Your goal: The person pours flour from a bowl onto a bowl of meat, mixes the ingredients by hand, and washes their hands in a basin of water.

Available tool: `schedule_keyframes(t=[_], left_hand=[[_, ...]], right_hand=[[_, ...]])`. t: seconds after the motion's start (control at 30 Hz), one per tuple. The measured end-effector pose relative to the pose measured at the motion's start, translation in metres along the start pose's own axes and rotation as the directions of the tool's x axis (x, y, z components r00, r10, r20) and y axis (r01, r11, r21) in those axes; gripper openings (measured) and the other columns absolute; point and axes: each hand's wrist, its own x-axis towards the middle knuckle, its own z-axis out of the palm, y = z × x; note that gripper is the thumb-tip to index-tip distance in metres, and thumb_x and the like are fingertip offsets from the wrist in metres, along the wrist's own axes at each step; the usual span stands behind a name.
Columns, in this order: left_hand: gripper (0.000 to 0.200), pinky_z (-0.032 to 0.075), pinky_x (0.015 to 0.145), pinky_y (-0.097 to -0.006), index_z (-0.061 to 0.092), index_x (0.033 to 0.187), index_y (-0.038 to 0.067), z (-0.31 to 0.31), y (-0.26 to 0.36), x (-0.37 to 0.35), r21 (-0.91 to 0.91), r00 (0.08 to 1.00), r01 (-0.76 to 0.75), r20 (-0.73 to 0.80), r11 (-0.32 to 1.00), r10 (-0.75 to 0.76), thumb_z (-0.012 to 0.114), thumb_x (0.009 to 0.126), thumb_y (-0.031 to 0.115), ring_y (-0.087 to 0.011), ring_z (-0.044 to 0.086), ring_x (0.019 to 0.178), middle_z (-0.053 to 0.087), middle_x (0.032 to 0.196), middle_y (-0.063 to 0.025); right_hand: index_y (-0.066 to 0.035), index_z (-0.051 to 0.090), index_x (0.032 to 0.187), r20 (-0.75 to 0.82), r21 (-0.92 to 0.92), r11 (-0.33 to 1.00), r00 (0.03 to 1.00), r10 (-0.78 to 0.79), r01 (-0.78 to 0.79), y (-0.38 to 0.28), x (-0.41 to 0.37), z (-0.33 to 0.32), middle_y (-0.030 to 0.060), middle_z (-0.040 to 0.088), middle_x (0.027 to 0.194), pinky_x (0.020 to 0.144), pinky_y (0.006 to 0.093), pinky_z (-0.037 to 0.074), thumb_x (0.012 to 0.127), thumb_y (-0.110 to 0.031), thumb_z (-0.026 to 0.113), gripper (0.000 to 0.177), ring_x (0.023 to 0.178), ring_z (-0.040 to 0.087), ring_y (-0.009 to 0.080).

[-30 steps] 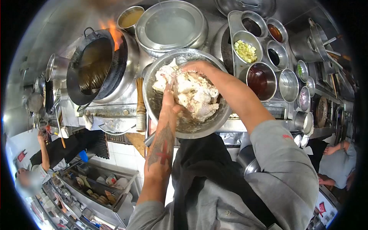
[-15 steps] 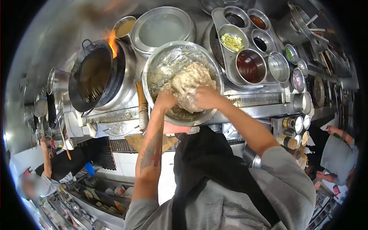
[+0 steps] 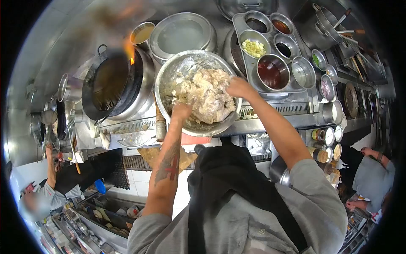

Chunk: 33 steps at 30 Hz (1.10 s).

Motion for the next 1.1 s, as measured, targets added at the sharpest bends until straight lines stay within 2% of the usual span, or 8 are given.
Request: schedule_keyframes(t=[0.17,0.33,0.4,0.5,0.77,0.87,0.97,1.1], left_hand=[[0.074,0.054,0.086,-0.0542,0.025,0.15,0.014,0.014,0.009,0.008,-0.753,0.868,0.48,0.483,0.45,-0.116,0.062,0.089,0.036,-0.0392,0.053,0.114,0.045,0.139,-0.0218],[0.083,0.037,0.099,-0.0603,0.03,0.147,0.008,0.055,-0.005,0.006,-0.869,0.927,0.362,0.372,0.338,-0.035,0.061,0.085,0.053,-0.0437,0.034,0.13,0.035,0.147,-0.0209],[0.088,0.03,0.104,-0.0628,0.032,0.146,0.005,0.057,0.002,0.011,-0.876,0.931,0.359,0.361,0.322,-0.055,0.061,0.083,0.06,-0.0456,0.026,0.136,0.032,0.15,-0.0206],[0.101,0.035,0.1,-0.0652,0.027,0.147,0.002,0.065,-0.011,0.041,-0.803,0.9,0.364,0.433,0.471,0.042,0.069,0.076,0.061,-0.0475,0.037,0.131,0.029,0.15,-0.0262],[0.07,0.054,0.072,-0.054,0.056,0.124,-0.005,0.083,-0.013,0.034,-0.868,0.962,0.146,0.238,0.475,0.138,0.077,0.075,0.039,-0.0405,0.063,0.099,0.061,0.118,-0.0245],[0.057,0.052,0.079,-0.0511,0.067,0.112,0.001,0.067,0.005,0.026,-0.707,0.972,0.089,0.214,0.701,0.092,0.072,0.079,0.046,-0.033,0.065,0.095,0.068,0.102,-0.0193],[0.047,0.052,0.078,-0.0489,0.073,0.098,0.002,0.104,0.015,0.08,0.3,0.885,-0.465,0.132,0.833,0.447,0.073,0.073,0.043,-0.0397,0.065,0.091,0.068,0.096,-0.0242],[0.04,0.05,0.083,-0.047,0.074,0.088,0.002,0.073,0.026,0.065,0.092,0.875,-0.349,-0.325,0.933,0.359,0.071,0.065,0.035,-0.0377,0.066,0.092,0.069,0.09,-0.0222]], right_hand=[[0.0,0.064,0.108,0.174,0.74,0.591,0.941,0.292,-0.32,0.032,0.015,0.033,0.0106,0.063,0.102,0.083,0.0369,0.046,0.086,-0.034,0.063,0.041,0.099,0.056,0.0201],[-0.001,0.061,0.118,0.259,0.963,0.055,0.963,0.068,-0.263,0.068,0.038,0.091,0.0143,0.066,0.1,0.069,0.0408,0.053,0.092,-0.024,0.056,0.036,0.081,0.065,0.025],[-0.001,0.049,0.134,0.104,0.879,0.463,0.993,0.057,-0.118,0.105,0.087,0.149,0.0148,0.054,0.129,0.091,0.0423,0.048,0.089,-0.025,0.059,0.052,0.112,0.056,0.0284],[-0.003,0.041,0.142,0.284,0.959,-0.054,0.944,0.166,-0.279,0.068,0.076,0.128,0.0157,0.047,0.139,0.096,0.0427,0.044,0.088,-0.028,0.06,0.064,0.119,0.052,0.0309],[0.002,0.054,0.126,-0.038,0.905,0.424,0.987,0.156,-0.032,0.011,0.064,0.078,0.0141,0.063,0.11,0.078,0.039,0.052,0.08,-0.009,0.061,0.048,0.095,0.063,0.0279],[0.004,0.057,0.122,-0.2,0.749,0.65,0.979,0.036,0.129,-0.027,0.046,0.029,0.0154,0.065,0.108,0.078,0.0389,0.051,0.074,-0.003,0.06,0.048,0.093,0.064,0.0268],[0.004,0.059,0.119,-0.198,0.325,0.925,0.942,0.272,-0.198,-0.018,0.063,0.021,0.0174,0.066,0.105,0.08,0.0384,0.05,0.072,-0.003,0.059,0.047,0.095,0.063,0.0255],[0.002,0.065,0.113,-0.299,0.396,0.897,0.951,-0.074,0.195,-0.073,0.018,-0.038,0.0159,0.069,0.108,0.087,0.0369,0.048,0.079,-0.013,0.065,0.037,0.102,0.064,0.0255]])
